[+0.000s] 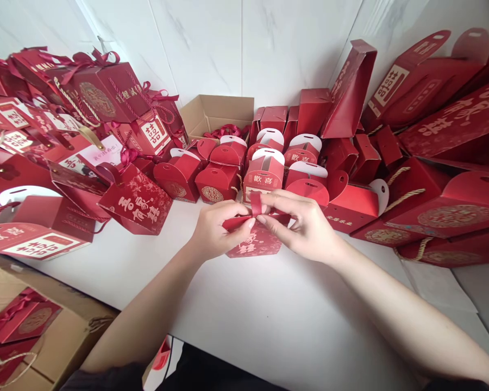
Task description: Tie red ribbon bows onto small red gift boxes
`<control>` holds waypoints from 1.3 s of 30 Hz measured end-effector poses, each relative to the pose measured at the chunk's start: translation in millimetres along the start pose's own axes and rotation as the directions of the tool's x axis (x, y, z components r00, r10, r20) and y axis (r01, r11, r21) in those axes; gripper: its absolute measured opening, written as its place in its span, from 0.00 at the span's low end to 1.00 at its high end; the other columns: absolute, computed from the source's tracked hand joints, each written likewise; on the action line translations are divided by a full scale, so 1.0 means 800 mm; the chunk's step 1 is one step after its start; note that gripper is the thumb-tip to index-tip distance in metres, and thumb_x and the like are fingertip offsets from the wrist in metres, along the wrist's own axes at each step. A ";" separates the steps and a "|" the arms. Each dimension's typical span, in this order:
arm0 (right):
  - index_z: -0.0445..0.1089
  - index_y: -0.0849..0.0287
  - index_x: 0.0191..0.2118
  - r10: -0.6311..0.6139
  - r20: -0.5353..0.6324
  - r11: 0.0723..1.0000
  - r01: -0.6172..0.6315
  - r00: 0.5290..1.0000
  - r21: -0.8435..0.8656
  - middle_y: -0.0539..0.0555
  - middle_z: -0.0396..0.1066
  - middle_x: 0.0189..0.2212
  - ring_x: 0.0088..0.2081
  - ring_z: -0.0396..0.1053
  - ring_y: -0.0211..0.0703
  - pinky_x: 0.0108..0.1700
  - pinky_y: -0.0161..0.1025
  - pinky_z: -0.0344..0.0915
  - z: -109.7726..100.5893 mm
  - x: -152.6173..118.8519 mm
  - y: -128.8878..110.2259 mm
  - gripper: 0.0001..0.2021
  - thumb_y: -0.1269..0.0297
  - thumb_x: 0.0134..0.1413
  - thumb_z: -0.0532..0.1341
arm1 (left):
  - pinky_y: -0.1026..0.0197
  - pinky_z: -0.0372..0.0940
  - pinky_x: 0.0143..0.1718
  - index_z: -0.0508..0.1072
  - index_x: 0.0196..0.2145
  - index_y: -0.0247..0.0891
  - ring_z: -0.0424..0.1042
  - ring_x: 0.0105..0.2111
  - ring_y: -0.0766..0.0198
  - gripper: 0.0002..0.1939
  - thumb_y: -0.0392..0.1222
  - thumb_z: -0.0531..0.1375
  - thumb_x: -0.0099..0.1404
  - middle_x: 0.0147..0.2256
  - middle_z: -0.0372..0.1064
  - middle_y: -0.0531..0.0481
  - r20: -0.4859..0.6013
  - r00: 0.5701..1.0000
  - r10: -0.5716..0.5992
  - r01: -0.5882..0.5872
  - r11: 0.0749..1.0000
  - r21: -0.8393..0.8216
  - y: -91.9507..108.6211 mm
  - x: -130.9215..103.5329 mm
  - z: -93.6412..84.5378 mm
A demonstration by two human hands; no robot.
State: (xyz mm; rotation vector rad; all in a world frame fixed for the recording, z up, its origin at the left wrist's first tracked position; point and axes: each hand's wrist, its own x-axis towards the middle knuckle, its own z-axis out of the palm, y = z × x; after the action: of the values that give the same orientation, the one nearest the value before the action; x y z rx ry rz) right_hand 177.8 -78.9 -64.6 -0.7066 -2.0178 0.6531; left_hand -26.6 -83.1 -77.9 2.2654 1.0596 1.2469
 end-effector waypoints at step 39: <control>0.68 0.58 0.35 0.184 0.075 0.921 -0.199 0.980 0.335 0.50 0.69 0.30 0.32 0.67 0.37 0.37 0.37 0.68 -0.003 0.007 0.006 0.03 0.68 0.59 0.64 | 0.65 0.59 0.25 0.70 0.27 0.37 0.62 0.22 0.70 0.08 0.39 0.60 0.63 0.22 0.66 0.55 0.058 0.995 -0.083 0.087 0.993 -0.077 -0.003 0.003 -0.004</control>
State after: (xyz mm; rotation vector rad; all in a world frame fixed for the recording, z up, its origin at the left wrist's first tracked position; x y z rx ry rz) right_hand 178.6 -71.6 -63.7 -0.6883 -1.8199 1.1120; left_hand -29.3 -80.0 -76.1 2.1593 1.0556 1.1652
